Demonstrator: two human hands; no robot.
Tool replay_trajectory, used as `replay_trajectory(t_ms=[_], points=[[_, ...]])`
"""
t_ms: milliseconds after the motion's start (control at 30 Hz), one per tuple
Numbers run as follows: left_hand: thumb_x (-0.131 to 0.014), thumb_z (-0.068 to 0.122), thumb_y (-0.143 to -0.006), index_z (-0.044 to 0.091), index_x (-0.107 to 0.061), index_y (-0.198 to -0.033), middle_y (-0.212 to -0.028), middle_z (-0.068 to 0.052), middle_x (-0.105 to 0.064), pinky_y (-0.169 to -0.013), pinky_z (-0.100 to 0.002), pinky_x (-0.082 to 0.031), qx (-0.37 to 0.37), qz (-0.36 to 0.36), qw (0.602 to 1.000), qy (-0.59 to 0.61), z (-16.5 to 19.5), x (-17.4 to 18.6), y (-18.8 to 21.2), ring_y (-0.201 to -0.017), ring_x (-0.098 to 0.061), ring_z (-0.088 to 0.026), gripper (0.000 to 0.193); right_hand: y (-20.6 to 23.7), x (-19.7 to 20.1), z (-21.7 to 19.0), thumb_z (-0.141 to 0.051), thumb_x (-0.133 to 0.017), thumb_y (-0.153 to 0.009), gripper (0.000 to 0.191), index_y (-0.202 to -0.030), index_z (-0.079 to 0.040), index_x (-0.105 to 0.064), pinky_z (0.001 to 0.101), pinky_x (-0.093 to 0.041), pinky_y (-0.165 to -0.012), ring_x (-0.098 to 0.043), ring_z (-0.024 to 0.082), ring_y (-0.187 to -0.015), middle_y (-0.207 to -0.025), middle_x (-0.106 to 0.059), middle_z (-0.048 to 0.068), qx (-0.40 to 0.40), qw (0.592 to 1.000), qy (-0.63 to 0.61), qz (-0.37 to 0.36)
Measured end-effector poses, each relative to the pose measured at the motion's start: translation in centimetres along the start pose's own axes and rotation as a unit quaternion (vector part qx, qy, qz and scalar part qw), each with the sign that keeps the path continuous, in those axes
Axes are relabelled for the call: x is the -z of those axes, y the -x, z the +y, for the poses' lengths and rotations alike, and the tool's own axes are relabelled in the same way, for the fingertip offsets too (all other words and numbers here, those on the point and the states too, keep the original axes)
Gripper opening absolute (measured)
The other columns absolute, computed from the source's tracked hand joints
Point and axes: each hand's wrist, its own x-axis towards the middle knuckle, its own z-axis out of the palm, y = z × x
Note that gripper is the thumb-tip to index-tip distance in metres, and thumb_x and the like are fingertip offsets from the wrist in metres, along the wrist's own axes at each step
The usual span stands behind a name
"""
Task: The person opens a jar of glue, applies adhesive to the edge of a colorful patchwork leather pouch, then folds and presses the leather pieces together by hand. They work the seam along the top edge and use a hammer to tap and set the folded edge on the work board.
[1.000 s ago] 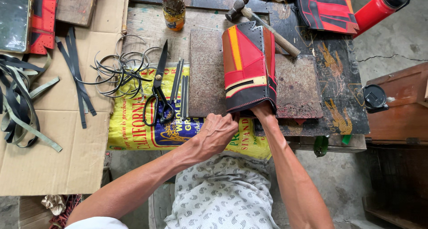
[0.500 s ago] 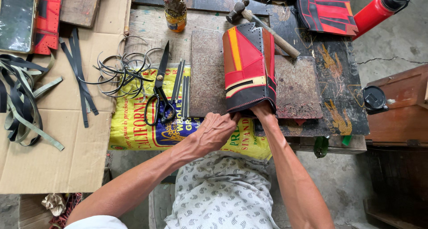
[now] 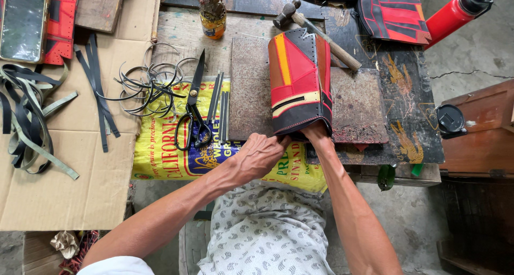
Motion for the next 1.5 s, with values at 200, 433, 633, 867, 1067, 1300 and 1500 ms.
replay_trajectory(t_ms=[200,433,633,867,1067,1300,1500], points=[[-0.062,0.005,-0.087,0.002,-0.057,-0.118,-0.075,-0.017,-0.068,-0.049,-0.047,-0.050,-0.011,0.018,1.000,-0.006,0.2,0.2,0.2,-0.061,-0.069,-0.034,0.031,0.2,-0.1,0.4,-0.031,-0.059,-0.101,0.048,-0.143,-0.007,-0.056,0.0433,-0.039,-0.115,-0.051,0.032,-0.138,-0.145,-0.058,0.016,-0.008,1.000,-0.008,-0.007],[-0.062,0.005,-0.084,0.003,-0.057,-0.118,-0.076,-0.016,-0.068,-0.051,-0.047,-0.049,-0.013,-0.003,1.000,0.008,-0.1,0.3,-0.4,-0.066,-0.068,-0.036,0.034,-0.3,-0.1,-0.2,-0.028,-0.060,-0.102,0.046,-0.141,-0.002,-0.059,0.0464,-0.041,-0.110,-0.052,0.037,-0.133,-0.142,-0.059,0.021,0.028,0.999,0.019,0.019],[-0.068,0.004,-0.073,0.002,-0.056,-0.119,-0.080,-0.017,-0.068,-0.053,-0.051,-0.049,-0.015,-0.011,1.000,0.012,-0.3,0.9,-0.7,-0.070,-0.068,-0.040,0.048,-1.1,1.2,-1.5,-0.034,-0.058,-0.100,0.039,-0.127,-0.008,-0.064,0.0389,-0.051,-0.101,-0.064,0.028,-0.119,-0.126,-0.068,0.012,-0.129,0.983,-0.127,-0.030],[-0.072,0.003,-0.065,0.003,-0.056,-0.120,-0.081,-0.018,-0.069,-0.053,-0.051,-0.050,-0.002,-0.036,0.999,0.015,-0.4,1.2,-1.3,-0.072,-0.068,-0.041,0.058,-0.9,0.8,-2.4,-0.032,-0.059,-0.100,0.040,-0.131,-0.006,-0.062,0.0393,-0.050,-0.101,-0.061,0.027,-0.119,-0.128,-0.066,0.013,-0.102,0.993,-0.062,-0.003],[-0.071,0.003,-0.068,0.000,-0.056,-0.120,-0.078,-0.018,-0.069,-0.053,-0.050,-0.051,-0.002,-0.038,0.999,0.014,-0.3,0.9,-1.5,-0.072,-0.069,-0.040,0.055,-1.4,0.5,-1.8,-0.032,-0.060,-0.100,0.042,-0.133,-0.005,-0.060,0.0386,-0.051,-0.100,-0.060,0.025,-0.117,-0.128,-0.066,0.012,-0.230,0.939,-0.254,0.025],[-0.070,0.006,-0.071,-0.001,-0.057,-0.124,-0.079,-0.016,-0.069,-0.056,-0.048,-0.051,0.002,-0.056,0.998,0.007,-0.1,0.6,-1.6,-0.074,-0.069,-0.037,0.055,-1.4,0.7,-0.9,-0.030,-0.061,-0.102,0.045,-0.137,-0.003,-0.056,0.0381,-0.049,-0.104,-0.058,0.023,-0.122,-0.132,-0.063,0.012,-0.143,0.949,-0.275,0.065],[-0.070,0.004,-0.068,-0.005,-0.056,-0.122,-0.075,-0.017,-0.068,-0.053,-0.049,-0.050,-0.026,0.015,0.999,0.027,0.0,0.3,-1.2,-0.070,-0.068,-0.038,0.057,-1.6,0.5,-1.1,-0.025,-0.061,-0.103,0.040,-0.135,-0.001,-0.057,0.0396,-0.048,-0.102,-0.058,0.025,-0.121,-0.130,-0.063,0.014,-0.091,0.966,-0.230,0.076]])
